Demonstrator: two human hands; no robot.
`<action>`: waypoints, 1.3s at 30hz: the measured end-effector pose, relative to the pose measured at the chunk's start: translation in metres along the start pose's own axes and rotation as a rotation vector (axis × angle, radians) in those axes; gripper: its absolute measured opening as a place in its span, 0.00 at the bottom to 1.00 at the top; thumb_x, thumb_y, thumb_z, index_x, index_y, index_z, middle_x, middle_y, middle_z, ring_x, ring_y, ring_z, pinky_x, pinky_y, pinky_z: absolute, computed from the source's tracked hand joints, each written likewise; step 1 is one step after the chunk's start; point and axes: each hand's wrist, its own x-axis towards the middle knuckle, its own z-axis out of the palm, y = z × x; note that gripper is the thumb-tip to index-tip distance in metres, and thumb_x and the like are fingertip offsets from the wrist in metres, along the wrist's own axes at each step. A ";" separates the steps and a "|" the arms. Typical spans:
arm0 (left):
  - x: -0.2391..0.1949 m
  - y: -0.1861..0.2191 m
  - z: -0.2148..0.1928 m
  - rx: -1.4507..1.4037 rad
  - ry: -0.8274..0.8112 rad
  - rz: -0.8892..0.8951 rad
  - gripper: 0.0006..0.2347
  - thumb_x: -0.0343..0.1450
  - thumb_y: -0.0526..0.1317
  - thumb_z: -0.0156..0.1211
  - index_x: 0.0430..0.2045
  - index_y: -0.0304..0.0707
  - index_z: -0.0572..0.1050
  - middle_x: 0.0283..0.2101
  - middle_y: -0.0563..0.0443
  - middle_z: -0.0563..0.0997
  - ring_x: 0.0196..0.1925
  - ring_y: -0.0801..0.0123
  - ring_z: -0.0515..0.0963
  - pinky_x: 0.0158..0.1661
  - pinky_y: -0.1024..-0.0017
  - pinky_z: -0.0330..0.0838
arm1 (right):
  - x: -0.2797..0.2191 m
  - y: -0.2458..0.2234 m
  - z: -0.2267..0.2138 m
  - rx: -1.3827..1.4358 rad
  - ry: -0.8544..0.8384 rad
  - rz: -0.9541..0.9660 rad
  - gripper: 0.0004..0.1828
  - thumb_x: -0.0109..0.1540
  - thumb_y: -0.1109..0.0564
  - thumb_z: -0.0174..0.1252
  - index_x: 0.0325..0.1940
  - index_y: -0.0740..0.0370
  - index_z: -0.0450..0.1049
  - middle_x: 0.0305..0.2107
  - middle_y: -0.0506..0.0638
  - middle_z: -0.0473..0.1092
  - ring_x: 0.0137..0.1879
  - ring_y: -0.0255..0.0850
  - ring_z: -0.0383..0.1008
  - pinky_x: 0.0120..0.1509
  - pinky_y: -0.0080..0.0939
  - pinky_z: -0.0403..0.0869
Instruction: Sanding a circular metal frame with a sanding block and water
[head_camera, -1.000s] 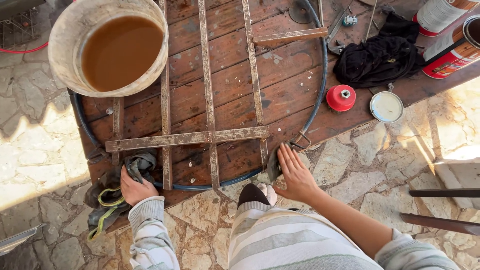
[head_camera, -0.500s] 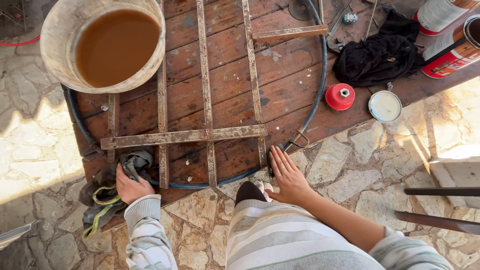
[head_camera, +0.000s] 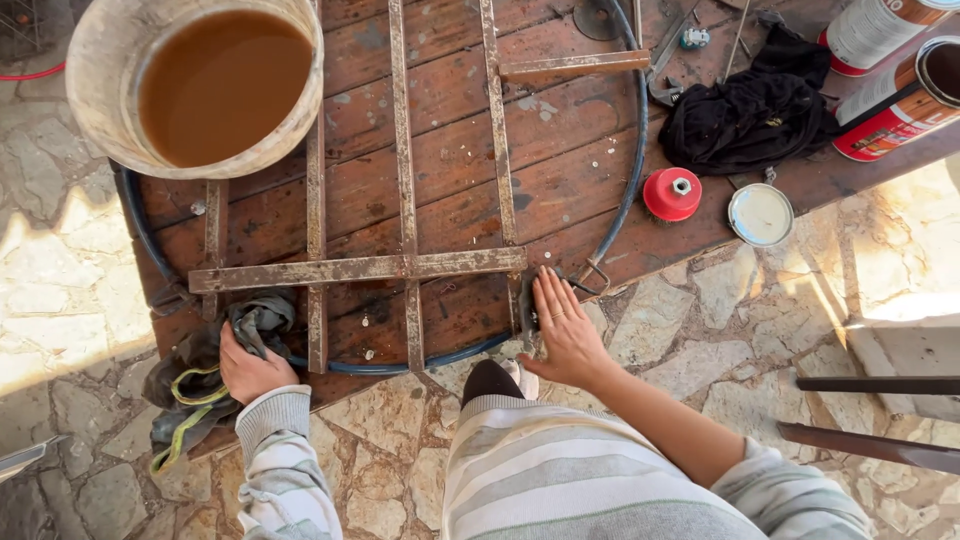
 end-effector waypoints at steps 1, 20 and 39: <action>0.000 -0.001 0.002 0.001 0.007 0.004 0.15 0.83 0.40 0.48 0.61 0.30 0.70 0.48 0.36 0.79 0.48 0.43 0.83 0.50 0.56 0.75 | -0.005 -0.003 -0.001 0.001 0.008 0.000 0.65 0.50 0.30 0.59 0.76 0.78 0.45 0.75 0.73 0.42 0.82 0.59 0.38 0.84 0.53 0.39; 0.000 -0.002 0.001 -0.009 0.014 0.003 0.15 0.83 0.40 0.51 0.61 0.29 0.70 0.48 0.35 0.80 0.49 0.43 0.83 0.52 0.57 0.75 | -0.015 -0.008 0.004 0.022 0.046 -0.078 0.60 0.52 0.29 0.57 0.69 0.82 0.54 0.74 0.74 0.44 0.82 0.60 0.39 0.84 0.54 0.41; -0.001 -0.002 0.009 -0.002 0.057 -0.011 0.15 0.83 0.42 0.50 0.60 0.31 0.72 0.47 0.38 0.80 0.47 0.44 0.83 0.51 0.58 0.75 | -0.030 0.011 0.015 0.006 0.094 -0.198 0.58 0.56 0.28 0.56 0.75 0.74 0.51 0.74 0.69 0.47 0.81 0.57 0.44 0.84 0.53 0.45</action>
